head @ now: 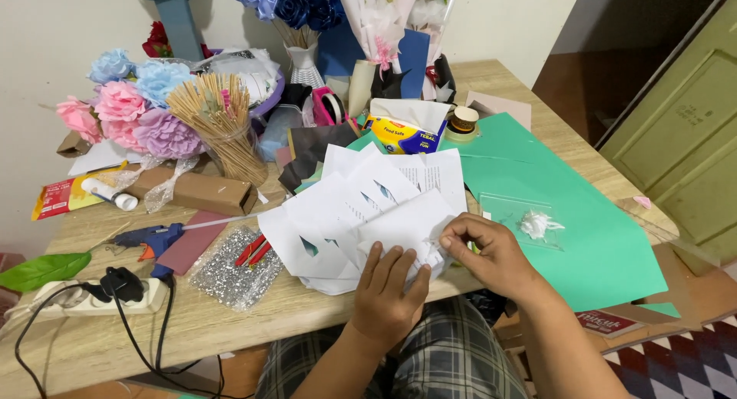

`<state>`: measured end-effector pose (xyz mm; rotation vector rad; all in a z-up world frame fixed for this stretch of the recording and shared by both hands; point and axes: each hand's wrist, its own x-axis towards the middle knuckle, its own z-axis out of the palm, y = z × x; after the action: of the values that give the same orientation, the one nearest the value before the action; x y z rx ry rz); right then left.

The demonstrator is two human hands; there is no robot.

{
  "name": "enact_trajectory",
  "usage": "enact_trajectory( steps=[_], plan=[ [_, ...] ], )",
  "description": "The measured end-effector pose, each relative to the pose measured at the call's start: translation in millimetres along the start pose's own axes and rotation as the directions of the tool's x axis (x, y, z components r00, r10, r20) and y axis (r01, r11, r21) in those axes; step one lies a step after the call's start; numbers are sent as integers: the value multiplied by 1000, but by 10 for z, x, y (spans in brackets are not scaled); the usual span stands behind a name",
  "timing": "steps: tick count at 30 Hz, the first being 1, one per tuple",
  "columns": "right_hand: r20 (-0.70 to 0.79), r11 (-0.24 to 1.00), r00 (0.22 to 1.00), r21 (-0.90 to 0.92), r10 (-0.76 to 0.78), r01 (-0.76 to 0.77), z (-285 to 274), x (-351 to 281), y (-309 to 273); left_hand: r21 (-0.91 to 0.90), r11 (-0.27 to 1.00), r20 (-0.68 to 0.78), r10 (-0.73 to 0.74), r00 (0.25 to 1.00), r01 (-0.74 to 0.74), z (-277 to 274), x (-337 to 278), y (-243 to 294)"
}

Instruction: The person folds a white printed sheet of paper on a cluttered craft table. They repeatedly fold and unfold the paper, pressing the creases with their fingers. The person handles the paper by hand without using any tools.

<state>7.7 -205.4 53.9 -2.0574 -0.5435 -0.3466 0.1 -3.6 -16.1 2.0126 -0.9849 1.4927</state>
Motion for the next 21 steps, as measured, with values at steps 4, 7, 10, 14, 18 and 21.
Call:
enact_trajectory(
  steps=[4, 7, 10, 14, 18, 21],
  plan=[
    [-72, 998, 996, -19, -53, 52, 41, -144, 54, -12, 1000, 16, 16, 1000, -15, -26, 11, -17],
    [-145, 994, 984, -45, -101, 95, 93, -267, 101, 0, 1000, -16, 19, 1000, -19, -20, 16, -29],
    [-169, 993, 983, 91, -65, 81, 190, -421, 189, 14, 1000, -4, 27, 1000, -27, -8, -18, -55],
    [-142, 972, 986, 208, -83, 112, 313, -600, 227, 10, 999, 9, 34, 999, -34, 9, -67, -93],
    [-93, 949, 996, 314, -12, 41, 281, -768, 301, 17, 1000, 13, 16, 1000, -16, 18, -101, -81],
    [-51, 943, 999, 331, -7, 24, 277, -831, 371, 29, 999, 30, 37, 999, -38, -43, -46, -64]
  ],
)
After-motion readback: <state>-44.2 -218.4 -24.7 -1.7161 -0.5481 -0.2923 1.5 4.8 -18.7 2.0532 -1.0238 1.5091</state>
